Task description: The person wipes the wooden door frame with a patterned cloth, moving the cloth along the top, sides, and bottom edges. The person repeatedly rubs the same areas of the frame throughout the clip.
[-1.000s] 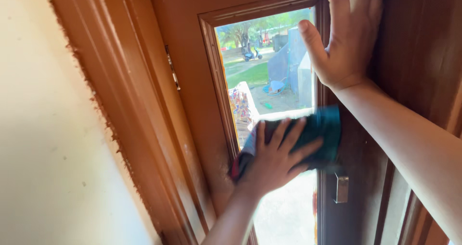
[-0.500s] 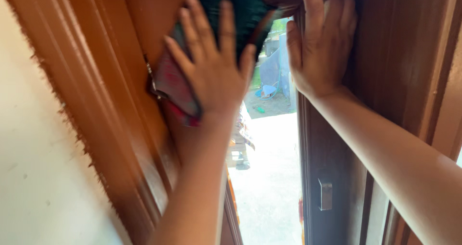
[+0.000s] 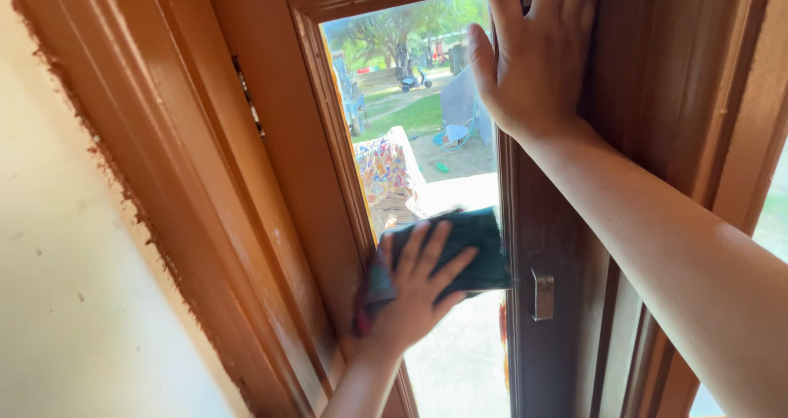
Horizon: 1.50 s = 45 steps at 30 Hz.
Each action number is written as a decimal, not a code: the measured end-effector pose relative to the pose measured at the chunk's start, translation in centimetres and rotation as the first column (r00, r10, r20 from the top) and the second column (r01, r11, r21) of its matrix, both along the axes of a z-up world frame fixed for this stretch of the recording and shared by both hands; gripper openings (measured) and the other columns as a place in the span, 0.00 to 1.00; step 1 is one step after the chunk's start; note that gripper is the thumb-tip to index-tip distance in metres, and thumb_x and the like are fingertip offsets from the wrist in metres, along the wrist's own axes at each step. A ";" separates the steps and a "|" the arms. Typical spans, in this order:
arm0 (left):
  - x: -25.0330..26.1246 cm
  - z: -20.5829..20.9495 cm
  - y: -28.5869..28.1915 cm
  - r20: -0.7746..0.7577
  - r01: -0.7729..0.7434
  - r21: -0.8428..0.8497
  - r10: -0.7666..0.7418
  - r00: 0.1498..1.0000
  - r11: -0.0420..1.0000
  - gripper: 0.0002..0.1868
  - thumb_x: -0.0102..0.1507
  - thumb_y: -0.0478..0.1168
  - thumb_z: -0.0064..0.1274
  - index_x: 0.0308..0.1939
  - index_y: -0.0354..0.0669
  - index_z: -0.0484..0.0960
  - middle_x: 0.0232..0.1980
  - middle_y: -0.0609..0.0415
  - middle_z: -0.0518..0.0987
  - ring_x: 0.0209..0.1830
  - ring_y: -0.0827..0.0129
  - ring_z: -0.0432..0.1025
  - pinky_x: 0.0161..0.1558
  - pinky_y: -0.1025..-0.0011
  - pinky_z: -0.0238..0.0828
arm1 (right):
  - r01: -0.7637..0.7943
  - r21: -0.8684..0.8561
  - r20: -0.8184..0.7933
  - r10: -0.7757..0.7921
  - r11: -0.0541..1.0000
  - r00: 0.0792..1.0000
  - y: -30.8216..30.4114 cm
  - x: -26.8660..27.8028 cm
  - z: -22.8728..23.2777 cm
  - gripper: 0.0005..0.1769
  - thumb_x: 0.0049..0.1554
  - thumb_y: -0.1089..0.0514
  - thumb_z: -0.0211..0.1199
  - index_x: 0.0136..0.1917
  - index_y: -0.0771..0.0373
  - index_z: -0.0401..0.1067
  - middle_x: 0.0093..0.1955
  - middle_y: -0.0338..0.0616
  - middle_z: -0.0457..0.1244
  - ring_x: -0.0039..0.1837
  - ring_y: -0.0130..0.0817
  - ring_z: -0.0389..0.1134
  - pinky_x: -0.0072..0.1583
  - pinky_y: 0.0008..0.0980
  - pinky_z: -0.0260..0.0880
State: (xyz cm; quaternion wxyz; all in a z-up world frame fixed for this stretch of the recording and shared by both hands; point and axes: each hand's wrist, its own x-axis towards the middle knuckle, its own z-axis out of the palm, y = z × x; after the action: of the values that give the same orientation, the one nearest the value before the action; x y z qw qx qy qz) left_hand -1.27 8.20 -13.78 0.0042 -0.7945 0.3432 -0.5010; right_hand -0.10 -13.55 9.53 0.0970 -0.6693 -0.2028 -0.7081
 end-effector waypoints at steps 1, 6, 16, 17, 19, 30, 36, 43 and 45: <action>-0.4 -0.2 0.9 -0.004 -0.007 -0.021 0.007 1.000 1.000 0.35 0.64 0.60 0.54 0.75 0.67 0.68 0.83 0.46 0.53 0.83 0.47 0.47 0.76 0.37 0.30 | 0.013 -0.002 -0.019 -0.013 1.000 1.000 -0.1 -0.1 -0.1 0.28 0.71 0.53 0.58 0.82 0.51 0.58 0.77 0.66 0.51 0.80 0.70 0.48 0.79 0.67 0.46; -1.7 7.9 1.9 0.128 -0.156 -0.200 0.184 0.974 0.967 0.38 0.67 0.60 0.51 0.78 0.54 0.63 0.83 0.37 0.51 0.83 0.41 0.45 0.78 0.39 0.34 | 0.011 -0.010 0.043 -0.010 1.000 0.999 0.1 -0.1 0.0 0.30 0.71 0.54 0.57 0.83 0.52 0.56 0.78 0.69 0.47 0.81 0.72 0.45 0.80 0.66 0.44; -0.4 24.0 -4.4 0.233 -0.302 -0.547 0.488 0.841 0.781 0.39 0.73 0.64 0.39 0.82 0.48 0.57 0.82 0.34 0.45 0.83 0.34 0.41 0.78 0.31 0.34 | 0.035 0.018 -0.035 -0.034 0.999 0.999 -0.1 0.4 -0.9 0.24 0.78 0.46 0.47 0.83 0.50 0.60 0.83 0.68 0.45 0.83 0.70 0.45 0.82 0.66 0.44; 0.2 23.0 -5.8 0.273 -0.270 -0.539 0.469 0.840 0.798 0.39 0.73 0.64 0.39 0.81 0.48 0.59 0.82 0.34 0.45 0.83 0.34 0.42 0.78 0.30 0.34 | 0.014 0.025 -0.030 -0.013 1.000 0.999 -0.1 0.4 -0.9 0.24 0.78 0.44 0.48 0.83 0.50 0.60 0.84 0.68 0.45 0.84 0.70 0.45 0.82 0.65 0.44; 1.1 19.5 -8.6 0.339 -0.168 -0.476 0.356 0.871 0.863 0.31 0.73 0.60 0.40 0.77 0.53 0.65 0.84 0.43 0.50 0.84 0.40 0.46 0.79 0.33 0.38 | -0.025 0.040 -0.020 0.026 0.999 0.999 0.0 0.3 -1.0 0.26 0.78 0.41 0.48 0.83 0.51 0.60 0.85 0.66 0.43 0.84 0.70 0.44 0.82 0.65 0.44; 1.0 0.4 -2.6 0.003 0.027 0.077 -0.028 1.000 0.997 0.37 0.61 0.57 0.56 0.75 0.64 0.69 0.84 0.49 0.52 0.82 0.44 0.44 0.74 0.35 0.35 | -0.062 0.005 -0.060 0.063 0.998 0.996 0.0 -0.8 -1.7 0.31 0.74 0.35 0.53 0.82 0.50 0.64 0.85 0.68 0.41 0.83 0.73 0.42 0.81 0.67 0.42; 0.4 8.8 -0.2 0.166 -0.011 -0.153 0.037 0.985 0.988 0.36 0.68 0.61 0.52 0.78 0.65 0.64 0.85 0.44 0.48 0.83 0.40 0.44 0.79 0.38 0.35 | -0.023 0.005 -0.042 0.023 1.000 0.999 -0.2 0.1 -2.0 0.30 0.74 0.36 0.54 0.82 0.49 0.66 0.85 0.66 0.39 0.84 0.72 0.42 0.80 0.67 0.43; 0.1 22.1 -1.7 0.290 -0.171 -0.326 0.270 0.918 0.930 0.39 0.72 0.65 0.49 0.84 0.67 0.53 0.84 0.36 0.39 0.84 0.32 0.35 0.80 0.35 0.28 | 0.041 -0.015 -0.028 -0.041 0.999 0.999 -0.3 0.1 -1.9 0.28 0.75 0.37 0.42 0.81 0.47 0.65 0.87 0.62 0.39 0.86 0.65 0.42 0.83 0.63 0.44; 0.2 23.0 -2.7 0.309 -0.162 -0.388 0.294 0.905 0.907 0.39 0.73 0.65 0.48 0.84 0.66 0.52 0.84 0.35 0.39 0.85 0.32 0.36 0.81 0.35 0.29 | -0.025 0.015 -0.001 0.025 1.000 1.000 0.0 0.4 -1.8 0.35 0.74 0.33 0.38 0.85 0.51 0.60 0.88 0.59 0.39 0.86 0.60 0.43 0.83 0.60 0.43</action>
State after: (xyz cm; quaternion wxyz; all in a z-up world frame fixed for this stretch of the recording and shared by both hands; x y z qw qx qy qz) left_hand -1.03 5.49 9.18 -0.0163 -0.7118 0.1439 -0.6873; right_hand 0.31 -13.59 7.75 0.1112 -0.6662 -0.2059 -0.7081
